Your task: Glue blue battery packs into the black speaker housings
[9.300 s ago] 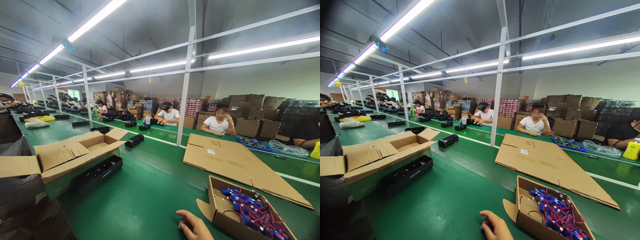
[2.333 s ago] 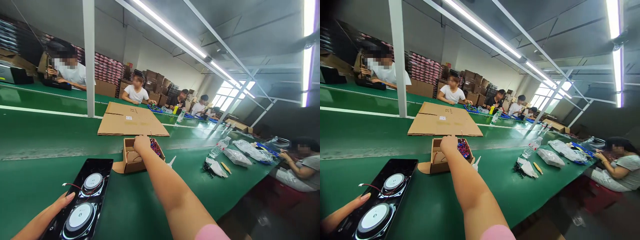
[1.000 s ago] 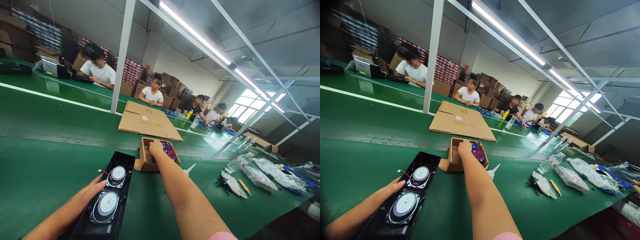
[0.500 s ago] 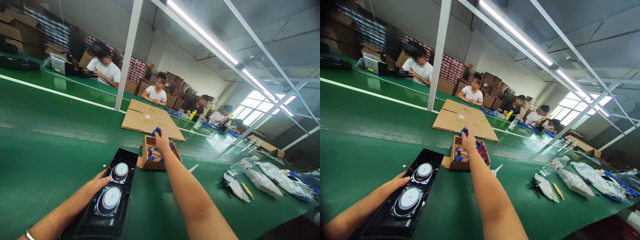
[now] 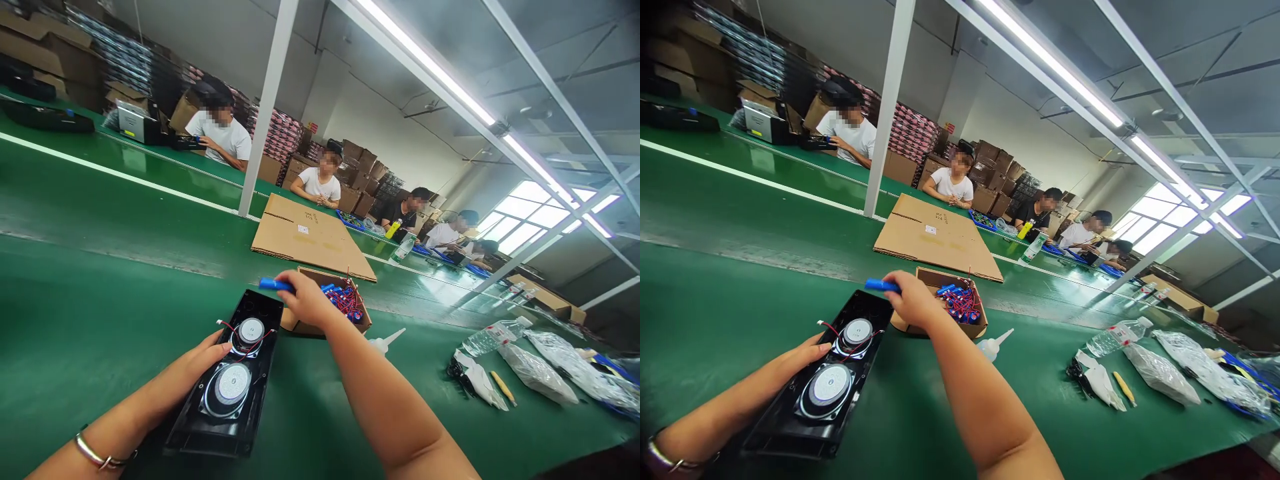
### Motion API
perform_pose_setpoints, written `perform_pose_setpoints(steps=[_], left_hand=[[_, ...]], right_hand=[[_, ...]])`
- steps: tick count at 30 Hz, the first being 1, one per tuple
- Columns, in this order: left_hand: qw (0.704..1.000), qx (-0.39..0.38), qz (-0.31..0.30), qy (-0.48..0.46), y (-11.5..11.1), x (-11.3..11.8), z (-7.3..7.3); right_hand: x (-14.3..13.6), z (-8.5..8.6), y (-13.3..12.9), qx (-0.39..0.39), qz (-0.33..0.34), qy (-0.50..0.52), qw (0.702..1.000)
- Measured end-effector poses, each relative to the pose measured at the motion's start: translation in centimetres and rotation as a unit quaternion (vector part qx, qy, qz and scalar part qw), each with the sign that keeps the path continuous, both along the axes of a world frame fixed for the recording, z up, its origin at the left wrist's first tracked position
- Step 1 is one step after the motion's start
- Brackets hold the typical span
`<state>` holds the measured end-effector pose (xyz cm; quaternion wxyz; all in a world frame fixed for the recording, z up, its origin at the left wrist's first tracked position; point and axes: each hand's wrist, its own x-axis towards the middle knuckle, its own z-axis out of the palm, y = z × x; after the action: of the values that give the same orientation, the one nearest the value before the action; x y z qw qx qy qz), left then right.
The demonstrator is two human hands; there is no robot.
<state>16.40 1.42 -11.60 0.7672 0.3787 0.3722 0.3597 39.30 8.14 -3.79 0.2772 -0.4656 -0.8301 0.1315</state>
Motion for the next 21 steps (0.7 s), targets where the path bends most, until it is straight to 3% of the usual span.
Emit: perform_pose_setpoints(steps=[2, 7, 15, 21], left_hand=[[1.000, 0.003, -0.009, -0.006, 0.0, 0.0, -0.1], [1.000, 0.016, -0.019, -0.004, 0.4, 0.0, -0.9], [0.997, -0.034, -0.055, -0.044, -0.1, -0.5, 0.8], [0.996, -0.040, -0.065, -0.045, -0.3, -0.6, 1.1]], right_hand=[[-0.9, -1.0, -0.8, 0.016, 0.028, -0.064, 0.997], [-2.0, -2.1, -0.6, 0.031, -0.015, -0.142, 0.989], [-3.3, -1.3, 0.6, 0.041, 0.051, -0.219, 0.974], [-3.7, -0.9, 1.8, 0.047, 0.081, -0.201, 0.975]])
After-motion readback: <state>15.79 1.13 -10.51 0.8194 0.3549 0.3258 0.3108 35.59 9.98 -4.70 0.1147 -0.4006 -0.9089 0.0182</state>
